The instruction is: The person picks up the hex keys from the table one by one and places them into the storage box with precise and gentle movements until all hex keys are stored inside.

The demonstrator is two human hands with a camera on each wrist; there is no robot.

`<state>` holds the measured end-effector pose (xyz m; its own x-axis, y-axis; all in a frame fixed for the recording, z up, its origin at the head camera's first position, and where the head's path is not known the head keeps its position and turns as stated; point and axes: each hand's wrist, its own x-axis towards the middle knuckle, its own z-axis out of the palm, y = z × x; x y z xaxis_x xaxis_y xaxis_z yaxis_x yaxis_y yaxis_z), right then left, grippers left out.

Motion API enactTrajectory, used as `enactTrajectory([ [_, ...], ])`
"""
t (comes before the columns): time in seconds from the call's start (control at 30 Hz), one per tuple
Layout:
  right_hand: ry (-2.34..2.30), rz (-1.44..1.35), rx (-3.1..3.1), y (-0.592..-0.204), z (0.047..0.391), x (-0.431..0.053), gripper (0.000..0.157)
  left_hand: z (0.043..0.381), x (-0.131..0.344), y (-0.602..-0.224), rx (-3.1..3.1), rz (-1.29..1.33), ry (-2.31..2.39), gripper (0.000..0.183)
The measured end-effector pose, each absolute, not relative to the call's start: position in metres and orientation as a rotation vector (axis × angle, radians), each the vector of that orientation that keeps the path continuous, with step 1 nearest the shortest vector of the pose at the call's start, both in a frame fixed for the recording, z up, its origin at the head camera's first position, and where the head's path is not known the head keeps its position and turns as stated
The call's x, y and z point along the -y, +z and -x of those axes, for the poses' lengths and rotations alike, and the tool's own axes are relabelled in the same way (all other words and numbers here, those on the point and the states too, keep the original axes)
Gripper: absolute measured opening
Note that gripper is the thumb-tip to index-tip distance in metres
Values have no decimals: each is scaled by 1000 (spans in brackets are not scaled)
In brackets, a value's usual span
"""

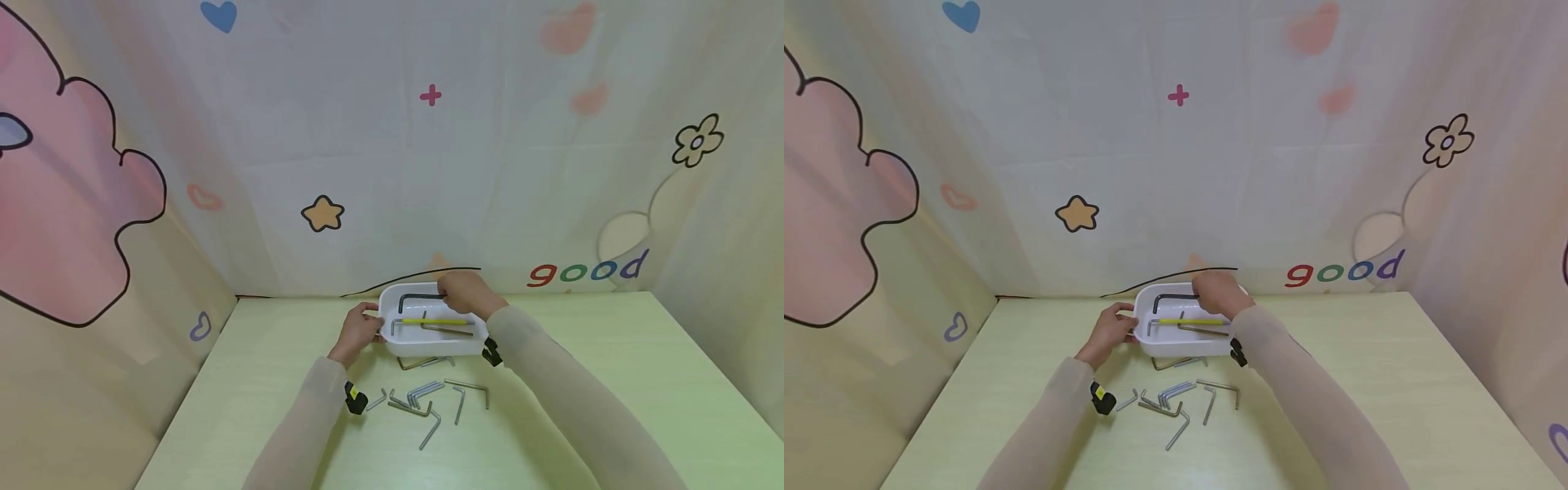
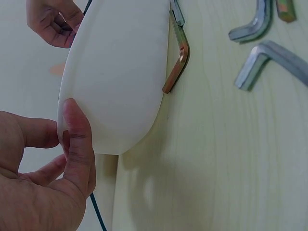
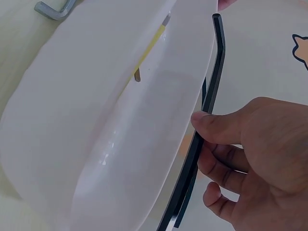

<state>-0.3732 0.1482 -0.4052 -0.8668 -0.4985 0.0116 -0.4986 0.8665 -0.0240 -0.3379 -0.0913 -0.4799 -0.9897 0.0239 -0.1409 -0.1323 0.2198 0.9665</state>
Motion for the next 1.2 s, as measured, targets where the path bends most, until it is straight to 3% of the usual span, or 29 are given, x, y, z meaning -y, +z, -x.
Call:
enactTrajectory([
  [0.53,-23,-835,3162,-402,381,-148,7,337,90,-478,-2342,108,1879,38],
  [0.83,58,-844,3111,-404,381,-148,17,338,89,-476,-2352,112,1869,39],
  [1.2,113,-789,3047,-410,368,-149,13,336,93,-480,-2342,97,1870,39],
])
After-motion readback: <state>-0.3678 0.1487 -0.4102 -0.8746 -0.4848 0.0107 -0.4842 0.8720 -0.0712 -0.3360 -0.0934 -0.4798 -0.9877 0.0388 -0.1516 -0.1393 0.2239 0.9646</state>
